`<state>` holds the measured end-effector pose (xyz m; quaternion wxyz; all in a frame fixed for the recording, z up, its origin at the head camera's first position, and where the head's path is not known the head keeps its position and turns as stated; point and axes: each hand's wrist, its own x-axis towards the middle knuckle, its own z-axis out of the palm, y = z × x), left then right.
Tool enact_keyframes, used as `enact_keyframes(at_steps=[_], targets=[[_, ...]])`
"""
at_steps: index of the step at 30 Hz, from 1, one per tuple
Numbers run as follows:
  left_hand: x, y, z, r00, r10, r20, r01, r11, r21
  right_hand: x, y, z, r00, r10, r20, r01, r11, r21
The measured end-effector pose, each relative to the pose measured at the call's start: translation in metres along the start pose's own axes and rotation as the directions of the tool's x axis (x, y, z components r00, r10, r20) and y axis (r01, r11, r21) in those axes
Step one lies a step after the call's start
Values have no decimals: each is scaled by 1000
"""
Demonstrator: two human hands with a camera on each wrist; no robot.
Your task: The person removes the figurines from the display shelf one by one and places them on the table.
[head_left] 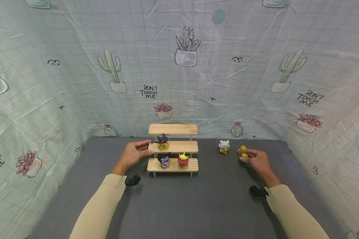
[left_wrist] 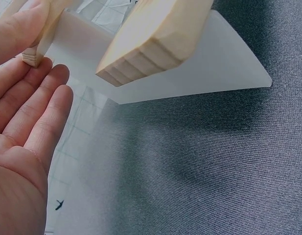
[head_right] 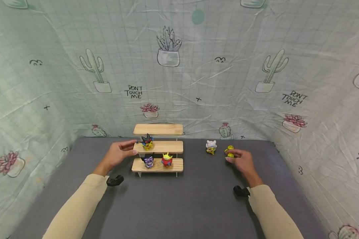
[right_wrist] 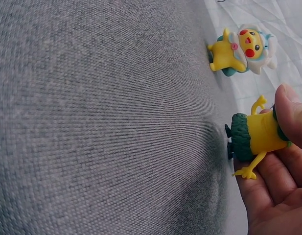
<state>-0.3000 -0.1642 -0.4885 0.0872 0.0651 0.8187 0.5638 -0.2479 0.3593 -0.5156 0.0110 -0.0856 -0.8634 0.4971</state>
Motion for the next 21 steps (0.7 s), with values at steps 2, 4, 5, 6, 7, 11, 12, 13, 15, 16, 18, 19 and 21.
enact_keyframes(at_steps=[2,4,5,6,7,11,12,13,15,16,18,19,21], targets=[[0,0,0,1000,-1,-2,1,1000,-3,0,0,1,1000,2,0,-2,1000,-3],[0,0,1,1000,-2,-3,2,1000,-4,0,0,1,1000,3,3,-3,1000,-8],[-1,0,1,1000,-2,-4,2,1000,-3,0,0,1,1000,4,6,-4,1000,-12],[-1,1,1,1000,-1,-6,1,1000,-2,0,0,1,1000,6,7,-6,1000,-15],[-1,1,1,1000,0,-7,0,1000,-1,0,0,1,1000,6,8,-6,1000,-20],[-2,2,1,1000,3,-10,-3,1000,-1,-2,-1,1,1000,6,16,-6,1000,-15],[-2,2,1,1000,5,-10,-5,1000,-2,-2,-1,1,1000,8,18,-7,1000,-13],[-3,2,1,1000,4,-10,-4,1000,-1,-2,-1,1,1000,5,20,-5,1000,-12],[-3,2,1,1000,2,-11,-2,1000,4,-3,0,2,1000,0,20,1,1000,-10],[-3,2,1,1000,1,-10,-1,1000,7,-3,0,2,1000,-6,19,6,1000,-13],[-2,2,1,1000,-1,-10,1,1000,9,-3,1,2,1000,-18,17,18,1000,-25],[-2,2,1,1000,1,-8,0,1000,10,-3,2,2,1000,-22,15,23,999,-28],[-1,2,1,1000,-3,-8,3,1000,2,-3,2,3,1000,-24,14,24,999,-34]])
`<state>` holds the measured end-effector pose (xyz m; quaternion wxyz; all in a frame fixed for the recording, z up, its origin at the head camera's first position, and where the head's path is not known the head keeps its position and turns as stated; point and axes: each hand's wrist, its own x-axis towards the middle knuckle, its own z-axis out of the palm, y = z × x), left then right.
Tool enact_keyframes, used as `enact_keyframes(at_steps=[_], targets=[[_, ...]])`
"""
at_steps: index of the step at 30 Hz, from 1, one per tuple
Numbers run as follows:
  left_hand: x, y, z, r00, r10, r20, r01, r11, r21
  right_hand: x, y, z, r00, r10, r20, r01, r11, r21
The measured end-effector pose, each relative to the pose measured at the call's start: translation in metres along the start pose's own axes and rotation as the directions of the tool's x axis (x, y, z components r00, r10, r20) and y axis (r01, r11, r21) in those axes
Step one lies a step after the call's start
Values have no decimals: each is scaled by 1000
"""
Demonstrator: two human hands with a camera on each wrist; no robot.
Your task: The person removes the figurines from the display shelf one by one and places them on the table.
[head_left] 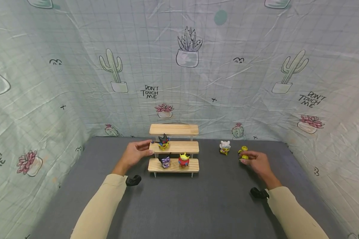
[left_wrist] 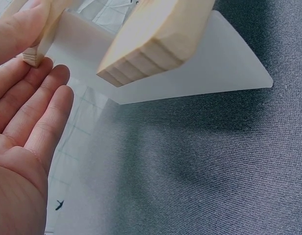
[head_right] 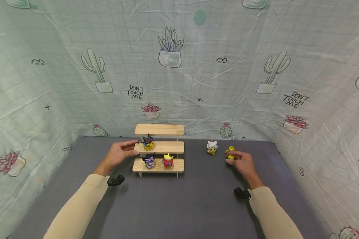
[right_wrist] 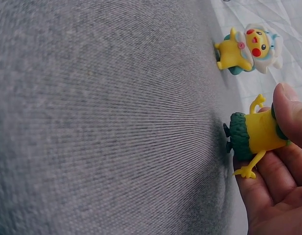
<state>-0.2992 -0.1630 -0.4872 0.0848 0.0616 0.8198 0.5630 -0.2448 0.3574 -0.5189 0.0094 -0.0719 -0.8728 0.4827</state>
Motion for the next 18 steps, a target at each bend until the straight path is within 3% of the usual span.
enact_keyframes(at_steps=[18], targets=[[-1,1,-1,1000,7,4,-7,1000,5,-4,4,0,1000,-5,6,5,1000,-20]])
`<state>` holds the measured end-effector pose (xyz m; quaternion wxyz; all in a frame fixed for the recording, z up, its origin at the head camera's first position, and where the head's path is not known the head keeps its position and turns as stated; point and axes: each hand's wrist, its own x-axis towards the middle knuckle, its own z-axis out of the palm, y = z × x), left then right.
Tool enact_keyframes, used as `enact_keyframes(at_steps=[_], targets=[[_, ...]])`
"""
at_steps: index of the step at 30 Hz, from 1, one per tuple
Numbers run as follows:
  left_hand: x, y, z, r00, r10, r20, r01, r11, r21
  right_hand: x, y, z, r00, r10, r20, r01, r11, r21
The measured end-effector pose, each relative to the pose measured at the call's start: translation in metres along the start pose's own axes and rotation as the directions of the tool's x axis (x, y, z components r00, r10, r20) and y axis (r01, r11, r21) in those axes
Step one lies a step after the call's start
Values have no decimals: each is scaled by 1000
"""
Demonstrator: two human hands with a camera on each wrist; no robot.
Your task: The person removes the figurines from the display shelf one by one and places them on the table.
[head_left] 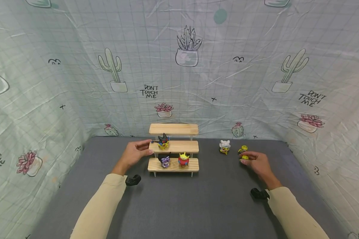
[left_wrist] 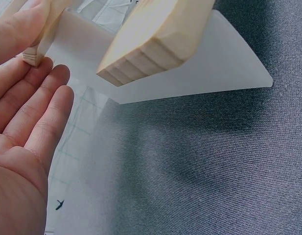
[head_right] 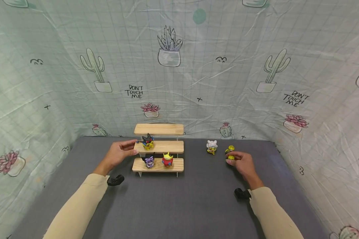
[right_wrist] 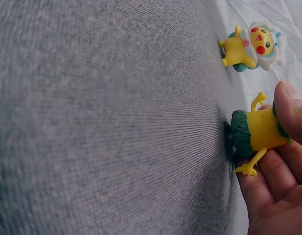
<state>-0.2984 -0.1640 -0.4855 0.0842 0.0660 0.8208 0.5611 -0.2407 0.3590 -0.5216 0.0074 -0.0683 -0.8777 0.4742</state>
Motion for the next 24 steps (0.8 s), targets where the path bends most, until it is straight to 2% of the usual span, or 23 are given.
enact_keyframes(at_steps=[13,24], targets=[[-2,2,0,1000,-14,-6,15,1000,6,1,3,-4,998,-42,44,44,998,-36],[1,1,0,1000,0,-6,0,999,32,1,4,-8,997,-64,48,65,998,-14]])
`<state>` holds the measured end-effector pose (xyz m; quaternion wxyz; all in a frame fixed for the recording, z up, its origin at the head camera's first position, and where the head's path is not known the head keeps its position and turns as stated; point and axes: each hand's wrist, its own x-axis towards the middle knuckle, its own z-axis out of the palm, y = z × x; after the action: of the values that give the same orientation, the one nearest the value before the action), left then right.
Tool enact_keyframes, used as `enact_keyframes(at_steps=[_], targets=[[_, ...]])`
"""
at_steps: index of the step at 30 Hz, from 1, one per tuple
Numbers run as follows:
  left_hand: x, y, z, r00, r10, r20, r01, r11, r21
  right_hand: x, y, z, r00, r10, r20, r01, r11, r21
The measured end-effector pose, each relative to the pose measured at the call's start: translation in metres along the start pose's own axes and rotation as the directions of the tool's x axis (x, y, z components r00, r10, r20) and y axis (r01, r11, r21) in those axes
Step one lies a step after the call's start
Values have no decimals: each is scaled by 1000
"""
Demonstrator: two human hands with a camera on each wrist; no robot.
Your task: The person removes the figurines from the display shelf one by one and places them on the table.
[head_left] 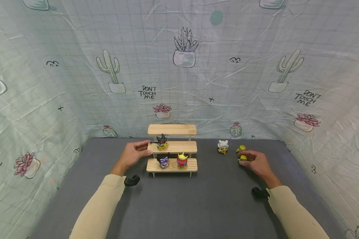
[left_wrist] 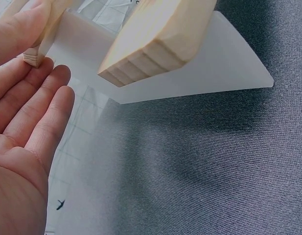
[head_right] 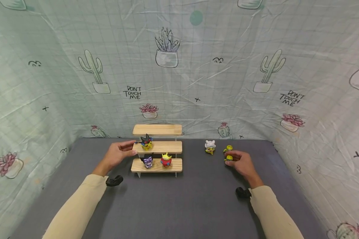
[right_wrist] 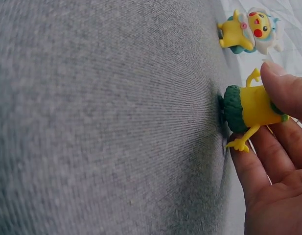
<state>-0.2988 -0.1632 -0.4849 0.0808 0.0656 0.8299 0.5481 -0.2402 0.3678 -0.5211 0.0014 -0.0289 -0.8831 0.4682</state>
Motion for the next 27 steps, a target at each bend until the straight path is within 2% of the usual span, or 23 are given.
enact_keyframes(at_steps=[20,27], targets=[[0,2,-1,1000,-6,16,6,1000,-7,-9,0,-7,999,-37,11,37,999,-28],[2,-1,1,1000,-18,1,18,1000,1,-10,-1,-9,999,-39,18,39,999,-18]])
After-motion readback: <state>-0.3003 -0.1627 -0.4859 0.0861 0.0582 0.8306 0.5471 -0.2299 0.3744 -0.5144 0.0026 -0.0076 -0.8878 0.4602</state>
